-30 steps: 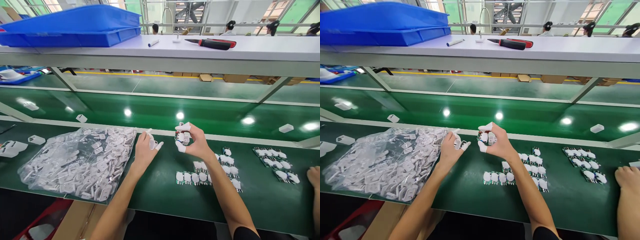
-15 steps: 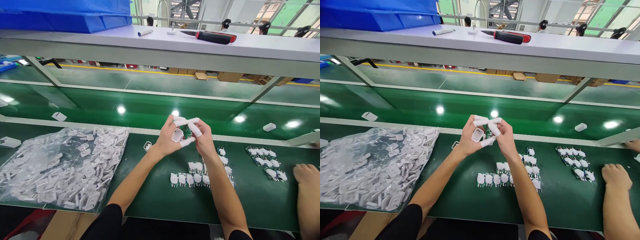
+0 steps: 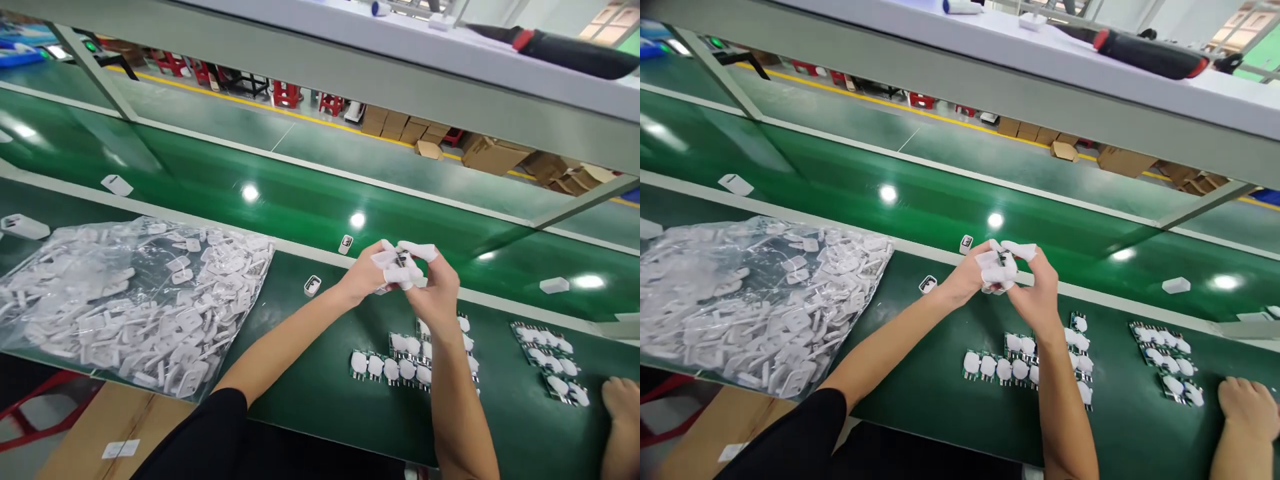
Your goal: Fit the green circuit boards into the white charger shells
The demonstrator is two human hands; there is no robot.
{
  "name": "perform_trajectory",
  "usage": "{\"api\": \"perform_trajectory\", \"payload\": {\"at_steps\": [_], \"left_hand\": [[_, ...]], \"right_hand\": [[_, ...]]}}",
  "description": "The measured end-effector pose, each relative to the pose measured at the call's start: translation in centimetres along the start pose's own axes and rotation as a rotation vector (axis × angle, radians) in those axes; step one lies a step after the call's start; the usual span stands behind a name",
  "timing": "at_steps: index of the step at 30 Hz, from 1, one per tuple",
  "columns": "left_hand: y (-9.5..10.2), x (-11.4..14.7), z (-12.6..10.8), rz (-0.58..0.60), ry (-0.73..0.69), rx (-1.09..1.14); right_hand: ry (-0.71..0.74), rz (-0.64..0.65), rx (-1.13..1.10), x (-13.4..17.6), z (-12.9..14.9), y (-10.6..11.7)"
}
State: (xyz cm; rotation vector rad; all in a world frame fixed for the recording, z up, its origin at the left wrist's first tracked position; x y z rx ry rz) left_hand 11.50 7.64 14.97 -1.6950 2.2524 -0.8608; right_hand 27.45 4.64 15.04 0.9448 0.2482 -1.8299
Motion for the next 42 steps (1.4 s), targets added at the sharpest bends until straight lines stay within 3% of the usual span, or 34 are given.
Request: {"api": "perform_trajectory", "payload": {"at_steps": [5, 9, 13, 17, 23, 27, 30, 35, 42], "left_hand": [[0.6, 0.4, 1.2, -0.008, 0.058, 0.094], [1.5, 0.1, 1.2, 0.004, 0.077, -0.023], [2.2, 0.1, 0.4, 0.15, -0.052, -0.158], [2.6, 0.6, -0.7, 0.258, -0.21, -0.267], [2.9, 2.4, -3.3, 0.371, -0.386, -0.455], [2.4, 4.1, -4.7, 0.284, -0.561, -0.604], [1.8, 4.4, -3.9, 0.166, -0.591, -0.542], [1.4, 3.0, -0.9, 0.058, -0.652, -0.332], [1.4, 3.3, -1.3, 0.103, -0.967, -0.655]], "right_hand": [[-0.283, -0.169, -0.228, -0.3, -0.7, 0.2], [-0.474, -0.245, -0.426, -1.0, -1.3, 0.3], [-0.53, -0.3, -0.484, -1.5, -2.0, 0.4], [-0.62, -0.203, -0.58, -1.8, -1.1, 1.0], [-0.465, -0.048, -0.403, -1.0, 2.2, 3.0], [-0.268, -0.095, -0.34, 0.0, 3.6, 4.2], [-0.136, -0.169, -0.337, 0.4, 4.1, 4.5], [-0.081, -0.196, -0.368, 0.2, 5.0, 4.2], [0.053, -0.159, -0.312, 0.3, 5.7, 3.8]]}}
Point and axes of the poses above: each hand's wrist, its own x-axis away from the middle knuckle, its own y-axis out of the back of the hand, z = x × y, the point moved 1 cm from there along -x, towards the middle knuckle, and after that the axes turned 15 degrees about -z, right-handed, at the moved point
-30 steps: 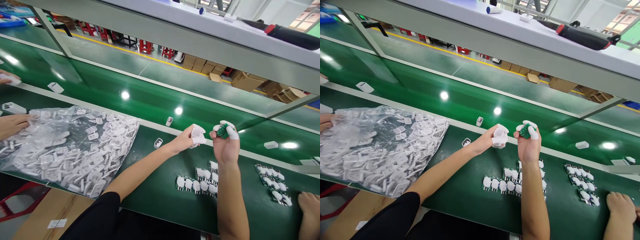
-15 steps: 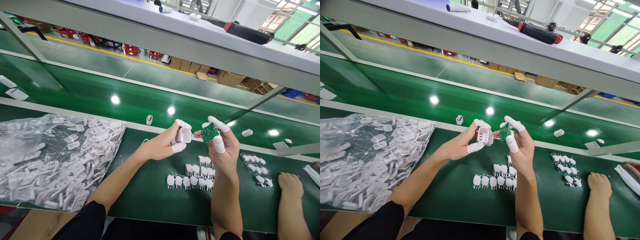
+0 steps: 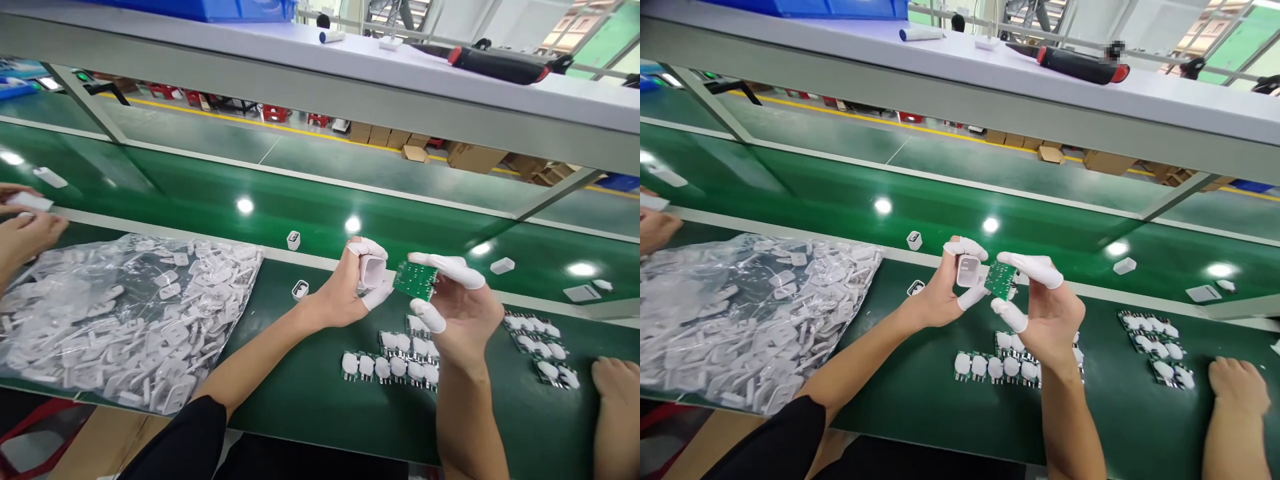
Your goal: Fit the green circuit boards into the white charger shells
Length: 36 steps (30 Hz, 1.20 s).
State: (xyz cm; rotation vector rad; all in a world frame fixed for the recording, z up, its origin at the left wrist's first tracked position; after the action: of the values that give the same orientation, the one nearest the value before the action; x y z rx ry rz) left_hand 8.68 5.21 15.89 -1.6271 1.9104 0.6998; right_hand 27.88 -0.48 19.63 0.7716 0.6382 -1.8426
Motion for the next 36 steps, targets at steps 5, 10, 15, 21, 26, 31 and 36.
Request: {"api": "perform_trajectory", "payload": {"at_steps": [5, 10, 15, 21, 26, 31, 36], "left_hand": [[0.1, -0.1, -0.3, 0.004, -0.075, -0.054], [4.3, -2.7, 2.4, -0.121, -0.004, -0.466], [13.9, -4.2, 7.9, -0.104, 0.449, -1.098], [18.9, -1.7, 11.8, -0.206, 0.621, -1.088], [19.1, -0.1, 12.9, -0.353, 0.628, -0.961], [19.4, -0.2, 13.7, -0.554, 0.656, -0.749], [19.8, -0.7, 12.6, -0.865, 0.685, -0.398]], "right_hand": [[0.034, -0.017, 0.012, 0.9, -0.2, -0.3], [0.054, -0.046, 0.016, 0.9, 0.2, -0.3], [0.078, -0.117, 0.021, 0.4, 0.4, -0.5], [0.106, -0.129, 0.008, 0.4, 0.1, -0.8], [0.231, -0.144, 0.001, -0.3, -0.2, -0.3], [0.256, -0.142, -0.091, -0.8, -0.8, 0.0], [0.236, -0.166, -0.122, -0.8, -0.7, 0.3]]}}
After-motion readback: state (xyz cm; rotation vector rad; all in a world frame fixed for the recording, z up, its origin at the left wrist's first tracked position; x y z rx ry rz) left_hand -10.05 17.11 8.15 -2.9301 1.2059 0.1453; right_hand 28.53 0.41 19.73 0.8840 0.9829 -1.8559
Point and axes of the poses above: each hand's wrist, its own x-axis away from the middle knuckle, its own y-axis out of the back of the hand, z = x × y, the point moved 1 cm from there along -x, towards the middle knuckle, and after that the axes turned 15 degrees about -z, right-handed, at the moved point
